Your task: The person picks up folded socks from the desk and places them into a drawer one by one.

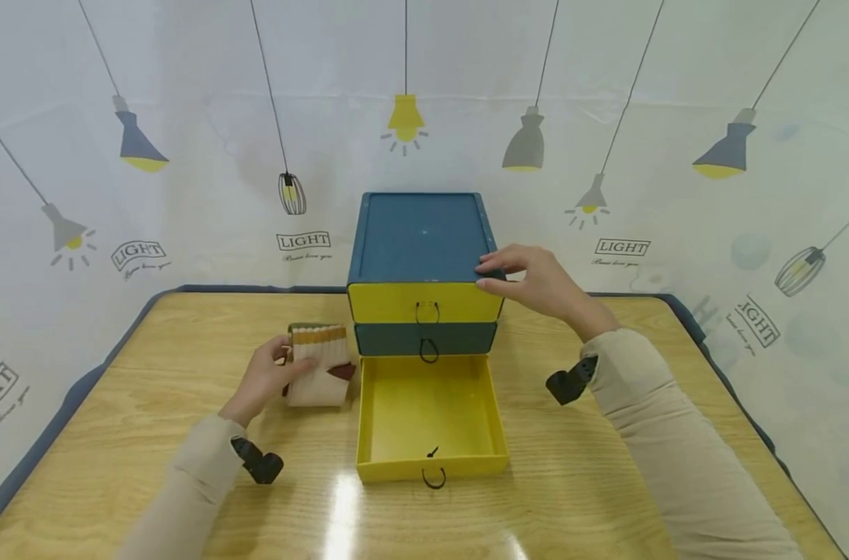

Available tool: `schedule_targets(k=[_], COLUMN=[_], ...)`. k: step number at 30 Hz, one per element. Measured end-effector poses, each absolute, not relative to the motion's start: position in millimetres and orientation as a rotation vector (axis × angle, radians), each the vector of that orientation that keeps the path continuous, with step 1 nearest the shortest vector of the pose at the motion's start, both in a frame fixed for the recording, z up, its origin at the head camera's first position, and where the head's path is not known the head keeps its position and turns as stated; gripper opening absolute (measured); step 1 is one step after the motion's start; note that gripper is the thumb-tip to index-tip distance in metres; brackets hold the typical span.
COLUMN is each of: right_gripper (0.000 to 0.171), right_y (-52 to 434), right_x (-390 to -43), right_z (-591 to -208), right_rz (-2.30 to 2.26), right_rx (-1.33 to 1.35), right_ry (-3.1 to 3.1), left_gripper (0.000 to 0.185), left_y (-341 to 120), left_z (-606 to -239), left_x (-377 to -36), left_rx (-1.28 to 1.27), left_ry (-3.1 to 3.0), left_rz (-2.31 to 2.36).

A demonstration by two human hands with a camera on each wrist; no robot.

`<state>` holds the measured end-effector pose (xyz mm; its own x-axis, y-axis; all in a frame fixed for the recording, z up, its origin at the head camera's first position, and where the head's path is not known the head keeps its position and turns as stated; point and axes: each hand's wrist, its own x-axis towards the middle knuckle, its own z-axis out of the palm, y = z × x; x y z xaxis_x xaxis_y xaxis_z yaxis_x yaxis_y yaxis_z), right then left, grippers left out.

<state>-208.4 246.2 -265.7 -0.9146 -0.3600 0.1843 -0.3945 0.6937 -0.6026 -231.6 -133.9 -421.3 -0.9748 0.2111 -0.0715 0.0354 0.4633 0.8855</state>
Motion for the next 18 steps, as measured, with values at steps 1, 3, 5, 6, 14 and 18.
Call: schedule_targets(k=[1,3,5,6,14,18], right_gripper=[0.029,0.029,0.029,0.029,0.028,0.028], right_y=[246,246,245,245,245,246], right_x=[-209,-209,-209,-209,-208,-209], right_z=[-266,-266,-266,-266,-267,-267], right_rz=[1.032,1.035,1.036,1.037,1.021,1.032], right_rx=[0.632,0.629,0.629,0.631,0.649,0.641], right_ry=[-2.845,-2.844,-2.844,-2.842,-2.838,-2.838], left_gripper=[0.051,0.053,0.056,0.055,0.047,0.048], left_y=[-137,-142,-146,-148,-144,-127], left_z=[-420,-415,-409,-406,-378,-366], left_x=[-229,-222,-214,-210,-181,-175], left_rx=[0.232,0.26,0.283,0.293,0.396,0.467], left_ry=[2.533,2.525,2.515,2.515,2.357,2.229], left_rz=[1.534,1.544,1.556,1.562,1.705,1.725])
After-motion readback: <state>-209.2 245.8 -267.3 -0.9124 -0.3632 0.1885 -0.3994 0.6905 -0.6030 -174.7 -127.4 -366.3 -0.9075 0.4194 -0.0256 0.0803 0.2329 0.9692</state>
